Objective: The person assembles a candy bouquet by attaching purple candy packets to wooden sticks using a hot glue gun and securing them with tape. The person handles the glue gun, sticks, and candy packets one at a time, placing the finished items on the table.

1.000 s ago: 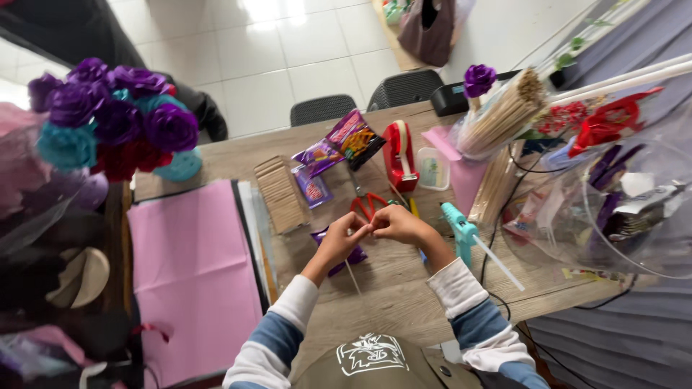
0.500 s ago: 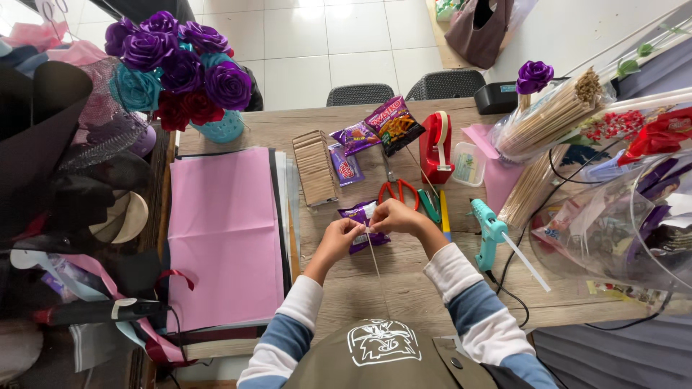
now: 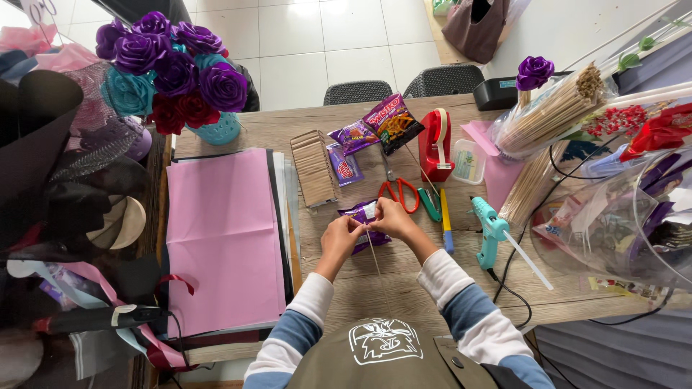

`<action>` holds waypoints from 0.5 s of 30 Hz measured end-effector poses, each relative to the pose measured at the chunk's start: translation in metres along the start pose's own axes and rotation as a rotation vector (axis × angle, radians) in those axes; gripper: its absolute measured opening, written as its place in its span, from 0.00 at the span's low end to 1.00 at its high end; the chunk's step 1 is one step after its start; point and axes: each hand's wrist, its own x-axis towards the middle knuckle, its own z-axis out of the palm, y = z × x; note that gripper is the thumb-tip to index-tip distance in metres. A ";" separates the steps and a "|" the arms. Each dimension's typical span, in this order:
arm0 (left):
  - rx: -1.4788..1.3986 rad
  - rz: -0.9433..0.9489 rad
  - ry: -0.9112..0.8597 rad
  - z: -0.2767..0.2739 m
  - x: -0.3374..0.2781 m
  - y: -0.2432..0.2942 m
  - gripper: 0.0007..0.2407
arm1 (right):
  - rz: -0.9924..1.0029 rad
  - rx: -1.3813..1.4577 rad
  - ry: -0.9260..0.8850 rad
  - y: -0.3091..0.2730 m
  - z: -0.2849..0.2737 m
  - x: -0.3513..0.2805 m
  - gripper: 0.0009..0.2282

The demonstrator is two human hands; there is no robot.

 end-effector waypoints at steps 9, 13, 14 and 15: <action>0.115 -0.034 0.033 0.021 0.027 -0.019 0.09 | -0.015 -0.051 0.051 0.012 0.011 0.010 0.14; 0.101 -0.044 0.014 0.016 0.022 -0.013 0.09 | 0.001 -0.038 0.044 0.006 0.009 0.006 0.14; 0.101 -0.047 0.011 0.017 0.025 -0.016 0.09 | -0.004 -0.041 0.043 0.004 0.009 0.006 0.13; 0.101 -0.048 0.006 0.019 0.027 -0.018 0.09 | -0.009 -0.044 0.043 0.004 0.008 0.006 0.13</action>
